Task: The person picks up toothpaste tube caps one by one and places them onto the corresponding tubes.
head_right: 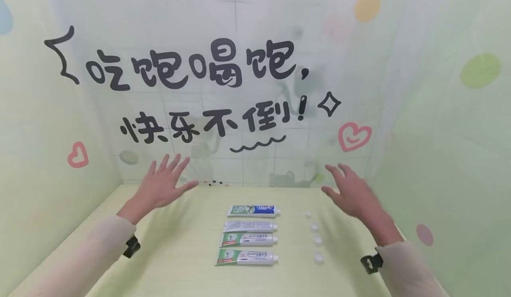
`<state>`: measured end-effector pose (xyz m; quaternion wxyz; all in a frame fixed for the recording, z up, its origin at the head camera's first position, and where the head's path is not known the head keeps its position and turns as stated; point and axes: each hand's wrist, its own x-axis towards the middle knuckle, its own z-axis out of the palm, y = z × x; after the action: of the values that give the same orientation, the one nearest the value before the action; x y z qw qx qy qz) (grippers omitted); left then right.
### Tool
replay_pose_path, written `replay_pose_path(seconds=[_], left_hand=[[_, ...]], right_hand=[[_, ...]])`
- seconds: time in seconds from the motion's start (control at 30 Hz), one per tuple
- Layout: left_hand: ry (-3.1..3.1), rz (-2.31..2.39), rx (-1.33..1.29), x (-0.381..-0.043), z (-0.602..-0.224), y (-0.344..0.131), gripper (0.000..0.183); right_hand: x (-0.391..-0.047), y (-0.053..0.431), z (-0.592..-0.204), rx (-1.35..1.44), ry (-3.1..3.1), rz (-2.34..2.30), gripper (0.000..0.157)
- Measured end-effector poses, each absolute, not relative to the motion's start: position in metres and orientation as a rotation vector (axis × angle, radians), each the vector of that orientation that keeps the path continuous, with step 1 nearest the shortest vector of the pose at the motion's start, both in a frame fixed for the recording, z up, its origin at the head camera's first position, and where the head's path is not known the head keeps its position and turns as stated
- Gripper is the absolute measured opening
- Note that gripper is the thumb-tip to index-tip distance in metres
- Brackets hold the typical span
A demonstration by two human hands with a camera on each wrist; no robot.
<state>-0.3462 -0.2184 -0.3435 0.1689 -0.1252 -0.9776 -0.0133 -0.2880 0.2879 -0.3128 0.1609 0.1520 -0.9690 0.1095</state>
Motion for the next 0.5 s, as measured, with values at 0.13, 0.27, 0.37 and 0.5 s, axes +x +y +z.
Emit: replay_pose_path(seconds=[0.13, 0.27, 0.37, 0.5], left_hand=[[-2.759, -0.136, -0.429, -0.326, -0.361, -0.198, 0.093], [-2.736, -0.230, -0.539, -0.304, -0.378, -0.170, 0.082], [-2.756, -0.293, -0.649, -0.289, -0.388, -0.150, 0.068], [-2.799, -0.323, -0.821, -0.274, -0.399, -0.125, 0.052]], right_hand=[[-0.271, 0.280, -0.332, 0.475, -2.765, 0.398, 0.044], [-0.258, 0.275, -0.354, 0.556, -2.882, 0.469, 0.024], [-0.252, 0.272, -0.370, 0.608, -2.990, 0.506, 0.022], [-0.245, 0.268, -0.388, 0.603, -3.098, 0.579, 0.027]])
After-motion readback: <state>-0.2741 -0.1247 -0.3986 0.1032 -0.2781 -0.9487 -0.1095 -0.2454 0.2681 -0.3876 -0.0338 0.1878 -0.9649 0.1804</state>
